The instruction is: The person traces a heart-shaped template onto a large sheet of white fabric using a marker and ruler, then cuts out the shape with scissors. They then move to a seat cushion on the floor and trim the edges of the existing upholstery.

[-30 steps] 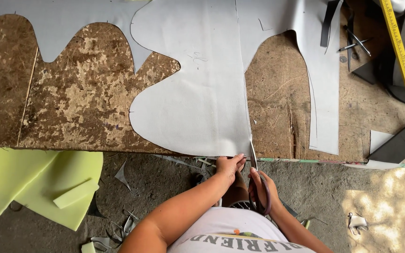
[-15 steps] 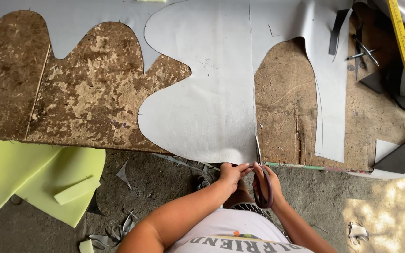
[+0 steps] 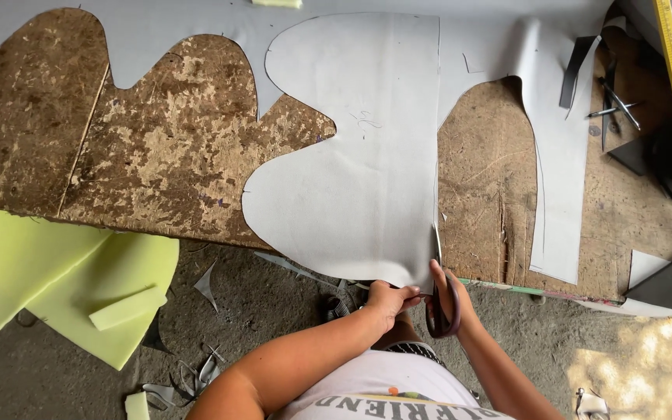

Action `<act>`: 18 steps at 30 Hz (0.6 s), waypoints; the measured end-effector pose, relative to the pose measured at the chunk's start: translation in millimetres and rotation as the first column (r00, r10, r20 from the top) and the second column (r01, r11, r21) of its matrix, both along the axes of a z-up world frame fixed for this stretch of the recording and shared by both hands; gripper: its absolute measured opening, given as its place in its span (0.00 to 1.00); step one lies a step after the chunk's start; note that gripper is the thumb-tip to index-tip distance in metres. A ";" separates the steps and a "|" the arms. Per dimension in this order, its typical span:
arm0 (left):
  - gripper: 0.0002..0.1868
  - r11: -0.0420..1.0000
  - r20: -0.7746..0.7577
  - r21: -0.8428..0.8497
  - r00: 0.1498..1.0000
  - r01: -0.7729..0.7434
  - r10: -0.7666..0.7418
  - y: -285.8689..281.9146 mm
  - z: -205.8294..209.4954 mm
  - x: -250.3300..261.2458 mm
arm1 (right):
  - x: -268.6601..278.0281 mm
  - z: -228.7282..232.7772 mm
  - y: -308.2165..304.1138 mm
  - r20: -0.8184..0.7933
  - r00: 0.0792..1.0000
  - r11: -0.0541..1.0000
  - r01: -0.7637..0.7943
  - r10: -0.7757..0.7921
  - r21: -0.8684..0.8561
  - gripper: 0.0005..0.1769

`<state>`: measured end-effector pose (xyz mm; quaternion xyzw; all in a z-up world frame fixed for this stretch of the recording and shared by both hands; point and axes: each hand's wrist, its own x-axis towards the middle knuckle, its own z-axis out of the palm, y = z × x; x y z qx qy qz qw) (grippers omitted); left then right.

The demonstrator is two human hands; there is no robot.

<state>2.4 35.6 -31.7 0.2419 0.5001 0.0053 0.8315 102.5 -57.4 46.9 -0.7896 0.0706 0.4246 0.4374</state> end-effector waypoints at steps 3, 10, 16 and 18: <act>0.22 0.999 -0.001 -0.025 0.999 0.040 -0.040 1.3 21.0 -15.3 | -1.0 23.2 19.6 0.114 0.961 0.954 -0.228 0.253 -0.197 0.48; 0.22 0.999 0.059 -0.036 0.998 0.033 -0.031 0.6 31.1 -24.7 | -0.9 23.3 12.5 0.168 0.982 0.992 -0.065 0.083 -0.108 0.37; 0.21 0.993 0.057 -0.048 0.993 0.107 -0.104 -3.5 33.3 -33.7 | 19.7 8.9 24.7 0.176 0.936 0.941 -0.267 0.305 -0.210 0.50; 0.11 0.985 0.012 -0.089 0.989 0.146 -0.145 -0.6 55.9 -35.9 | 10.9 49.8 33.2 0.171 0.977 0.980 -0.099 0.129 -0.173 0.39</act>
